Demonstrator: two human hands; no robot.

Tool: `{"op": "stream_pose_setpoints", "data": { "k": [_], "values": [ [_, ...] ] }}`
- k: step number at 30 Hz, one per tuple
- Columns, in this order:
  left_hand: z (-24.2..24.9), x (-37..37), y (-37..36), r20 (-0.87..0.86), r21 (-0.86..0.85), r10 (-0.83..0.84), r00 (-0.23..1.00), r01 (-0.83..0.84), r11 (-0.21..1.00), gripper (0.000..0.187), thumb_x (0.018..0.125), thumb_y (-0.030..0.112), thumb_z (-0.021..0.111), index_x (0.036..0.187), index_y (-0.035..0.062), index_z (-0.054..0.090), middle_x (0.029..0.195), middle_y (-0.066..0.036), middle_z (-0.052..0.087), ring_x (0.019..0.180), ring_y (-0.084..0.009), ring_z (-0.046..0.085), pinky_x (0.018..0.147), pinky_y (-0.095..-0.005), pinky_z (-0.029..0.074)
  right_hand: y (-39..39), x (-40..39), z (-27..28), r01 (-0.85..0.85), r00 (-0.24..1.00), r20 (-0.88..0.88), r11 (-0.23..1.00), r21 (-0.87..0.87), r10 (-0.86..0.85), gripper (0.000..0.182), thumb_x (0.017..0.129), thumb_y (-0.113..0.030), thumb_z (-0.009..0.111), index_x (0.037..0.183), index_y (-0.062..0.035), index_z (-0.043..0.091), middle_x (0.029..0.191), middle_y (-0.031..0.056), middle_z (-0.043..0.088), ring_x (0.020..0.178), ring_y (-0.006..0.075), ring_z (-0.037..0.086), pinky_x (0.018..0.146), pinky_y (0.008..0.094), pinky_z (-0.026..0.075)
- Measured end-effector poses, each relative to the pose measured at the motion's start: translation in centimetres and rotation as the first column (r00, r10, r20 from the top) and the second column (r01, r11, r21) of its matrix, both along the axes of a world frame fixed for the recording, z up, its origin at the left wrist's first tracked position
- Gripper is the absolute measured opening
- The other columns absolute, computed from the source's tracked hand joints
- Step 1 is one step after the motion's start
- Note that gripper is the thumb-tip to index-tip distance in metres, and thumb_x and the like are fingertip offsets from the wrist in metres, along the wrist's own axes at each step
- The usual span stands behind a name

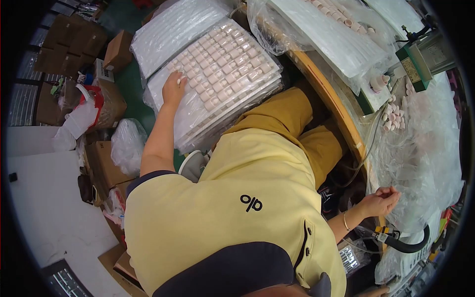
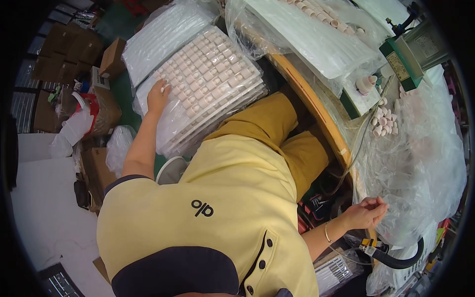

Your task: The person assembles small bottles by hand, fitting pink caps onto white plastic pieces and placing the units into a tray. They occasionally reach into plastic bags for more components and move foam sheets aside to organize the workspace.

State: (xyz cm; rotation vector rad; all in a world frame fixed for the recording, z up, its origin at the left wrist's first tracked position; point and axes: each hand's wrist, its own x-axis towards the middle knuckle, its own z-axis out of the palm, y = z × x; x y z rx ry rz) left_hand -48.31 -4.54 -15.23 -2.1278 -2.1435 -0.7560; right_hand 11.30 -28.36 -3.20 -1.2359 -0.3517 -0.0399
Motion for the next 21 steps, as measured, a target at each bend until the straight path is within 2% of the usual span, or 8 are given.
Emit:
{"op": "stream_pose_setpoints", "data": {
  "k": [4, 6, 9, 12, 14, 15, 18, 21],
  "values": [
    [-2.8, 0.5, -0.6, 0.08, 0.03, -0.052, 0.995, 0.05, 0.998, 0.047, 0.092, 0.03, 0.048, 0.132, 0.0058, 0.046, 0.141, -0.02, 0.038, 0.133, -0.0368, 0.03, 0.107, -0.0422, 0.029, 1.9, 2.5, 0.0, -0.035, 0.997, 0.054, 0.978, -0.205, 0.048, 0.028, 0.094, -0.022, 0.052, 0.082, 0.0007, 0.061, 0.061, 0.0011, 0.049, 0.051, 0.0053, 0.041, 0.044, 0.0189, 0.027],
    [-3.2, 0.6, 0.0, 0.215, -0.07, 0.041, 0.976, -0.026, 0.997, 0.056, 0.096, 0.036, 0.038, 0.143, 0.008, 0.028, 0.15, -0.02, 0.018, 0.139, -0.0403, 0.008, 0.111, -0.0506, 0.012, 3.3, 4.3, -0.2, -0.047, 0.986, 0.13, 0.916, -0.398, 0.108, 0.024, 0.093, -0.021, 0.056, 0.093, 0.0016, 0.064, 0.067, 0.0011, 0.053, 0.058, 0.0075, 0.046, 0.051, 0.0204, 0.037],
    [-6.2, -2.0, 1.8, 0.346, -0.01, 0.106, 0.932, -0.109, 0.994, 0.059, 0.096, 0.038, 0.033, 0.145, 0.0071, 0.022, 0.15, -0.02, 0.017, 0.139, -0.0429, 0.007, 0.109, -0.0562, 0.008, 6.6, 8.8, -2.6, 0.128, 0.848, 0.429, 0.667, -0.734, 0.31, 0.022, 0.09, -0.02, 0.058, 0.106, -0.0057, 0.063, 0.086, 0.0083, 0.057, 0.074, 0.0175, 0.056, 0.067, 0.0288, 0.046],
    [-1.7, 0.5, 2.9, 0.269, 0.305, 0.03, 0.963, -0.115, 0.945, 0.051, 0.095, 0.031, 0.043, 0.138, 0.0061, 0.034, 0.146, -0.019, 0.029, 0.137, -0.043, 0.014, 0.11, -0.0512, 0.012, 8.7, 12.5, -6.3, 0.273, 0.729, 0.431, 0.352, -0.895, 0.532, 0.03, 0.082, -0.019, 0.065, 0.111, -0.0119, 0.062, 0.104, 0.0167, 0.057, 0.09, 0.0301, 0.058, 0.076, 0.0385, 0.047],
    [6.4, 7.8, 3.4, 0.192, 0.464, -0.054, 0.98, -0.042, 0.885, 0.034, 0.088, 0.015, 0.058, 0.12, 0.0051, 0.054, 0.134, -0.016, 0.045, 0.13, -0.0367, 0.032, 0.107, -0.0437, 0.025, 9.4, 11.3, -5.2, 0.299, 0.732, 0.425, 0.309, -0.903, 0.533, 0.03, 0.08, -0.02, 0.066, 0.11, -0.0124, 0.063, 0.102, 0.0159, 0.058, 0.091, 0.0313, 0.058, 0.077, 0.0394, 0.047],
    [8.8, 10.8, 4.7, 0.195, 0.474, -0.079, 0.978, -0.024, 0.88, 0.034, 0.088, 0.015, 0.058, 0.12, 0.0051, 0.054, 0.134, -0.016, 0.045, 0.13, -0.0367, 0.032, 0.107, -0.0437, 0.025, 9.9, 10.4, -4.8, 0.303, 0.72, 0.404, 0.268, -0.914, 0.564, 0.03, 0.079, -0.021, 0.067, 0.108, -0.0128, 0.063, 0.101, 0.0151, 0.058, 0.092, 0.0324, 0.057, 0.078, 0.0402, 0.047],
    [14.5, 19.4, 8.5, 0.133, 0.374, -0.535, 0.834, 0.458, 0.807, 0.021, 0.081, 0.005, 0.062, 0.102, 0.0043, 0.063, 0.119, -0.013, 0.057, 0.113, -0.0296, 0.052, 0.096, -0.0362, 0.04, 10.6, 9.5, -3.2, 0.252, 0.805, 0.283, 0.131, -0.959, 0.521, 0.028, 0.079, -0.021, 0.067, 0.105, -0.0133, 0.063, 0.101, 0.0121, 0.058, 0.093, 0.0318, 0.057, 0.078, 0.0399, 0.047],
    [17.2, 27.3, 14.2, 0.198, 0.274, -0.746, 0.636, 0.695, 0.665, 0.023, 0.078, 0.002, 0.063, 0.101, 0.0039, 0.063, 0.111, -0.012, 0.06, 0.104, -0.0299, 0.056, 0.09, -0.0343, 0.044, 11.9, 8.8, -1.0, 0.371, 0.81, 0.423, 0.205, -0.906, 0.406, 0.026, 0.079, -0.019, 0.066, 0.104, -0.0133, 0.063, 0.102, 0.0097, 0.058, 0.093, 0.0314, 0.057, 0.077, 0.0404, 0.047]
  ]
}}
